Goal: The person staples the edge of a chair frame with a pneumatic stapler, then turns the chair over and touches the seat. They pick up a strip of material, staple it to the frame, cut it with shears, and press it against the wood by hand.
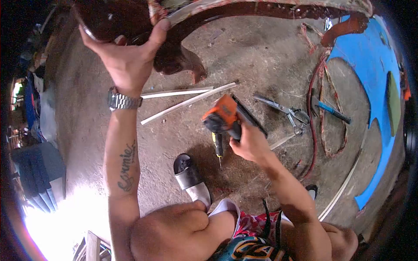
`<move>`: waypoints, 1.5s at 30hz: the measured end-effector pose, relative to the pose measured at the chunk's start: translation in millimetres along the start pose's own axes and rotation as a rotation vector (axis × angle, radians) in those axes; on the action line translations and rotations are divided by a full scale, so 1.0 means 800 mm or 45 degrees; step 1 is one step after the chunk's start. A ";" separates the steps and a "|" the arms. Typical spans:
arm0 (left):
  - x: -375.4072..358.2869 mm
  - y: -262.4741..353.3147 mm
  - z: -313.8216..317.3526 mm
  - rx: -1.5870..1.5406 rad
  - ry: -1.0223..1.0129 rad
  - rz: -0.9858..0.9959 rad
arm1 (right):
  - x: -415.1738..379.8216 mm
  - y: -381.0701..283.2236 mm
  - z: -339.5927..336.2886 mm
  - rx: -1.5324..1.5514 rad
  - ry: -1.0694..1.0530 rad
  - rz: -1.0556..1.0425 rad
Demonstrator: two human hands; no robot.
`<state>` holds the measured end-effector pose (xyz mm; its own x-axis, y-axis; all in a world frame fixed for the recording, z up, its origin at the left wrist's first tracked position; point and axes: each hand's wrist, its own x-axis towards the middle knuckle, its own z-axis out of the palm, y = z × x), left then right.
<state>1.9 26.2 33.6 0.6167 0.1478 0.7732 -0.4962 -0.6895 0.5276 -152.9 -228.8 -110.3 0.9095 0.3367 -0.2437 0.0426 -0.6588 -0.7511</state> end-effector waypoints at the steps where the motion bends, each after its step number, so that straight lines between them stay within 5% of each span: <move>1: 0.001 0.002 -0.001 0.061 -0.004 -0.005 | -0.003 -0.008 -0.019 0.125 -0.061 0.017; 2: 0.002 0.002 -0.004 0.123 0.004 -0.015 | -0.007 -0.014 -0.039 0.238 -0.125 0.029; 3: 0.005 0.000 -0.007 0.404 -0.018 0.143 | -0.016 0.013 -0.038 0.026 0.015 -0.358; 7: 0.004 -0.001 -0.002 0.220 -0.014 0.126 | -0.033 0.031 -0.040 1.293 -0.185 0.279; 10: 0.002 0.006 0.001 0.038 -0.012 -0.043 | -0.036 -0.007 -0.038 0.478 0.148 -0.155; 19: 0.005 0.007 -0.004 0.214 -0.039 0.124 | 0.033 -0.031 -0.035 0.966 0.175 -0.104; 22: -0.002 0.007 0.004 -0.257 0.045 -0.051 | 0.046 -0.028 -0.030 1.027 0.154 -0.081; 25: -0.001 0.005 0.001 -0.247 -0.052 -0.102 | 0.056 -0.025 -0.027 1.058 0.142 -0.064; 27: 0.000 0.019 0.008 -0.263 0.104 -0.082 | 0.063 -0.022 -0.025 1.070 0.135 -0.054; 34: 0.002 0.012 -0.006 0.129 -0.088 0.000 | 0.071 -0.021 -0.022 0.922 0.133 -0.131; 35: 0.002 0.011 -0.006 0.114 -0.093 0.009 | 0.068 -0.047 -0.034 1.253 0.080 -0.095; 39: 0.002 0.006 -0.007 0.120 -0.089 0.019 | 0.068 -0.073 -0.042 0.957 0.215 -0.451; 43: 0.003 0.012 -0.005 0.010 -0.134 -0.077 | 0.056 -0.110 -0.060 1.321 0.027 -0.219; 45: 0.000 0.012 0.002 -0.163 -0.056 -0.104 | 0.052 -0.119 -0.076 1.222 0.149 -0.230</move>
<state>-2.1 18.7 37.8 0.6832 0.1668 0.7110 -0.5150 -0.5802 0.6310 -94.0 -193.1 -11.6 0.9599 0.2755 -0.0524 -0.1215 0.2400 -0.9631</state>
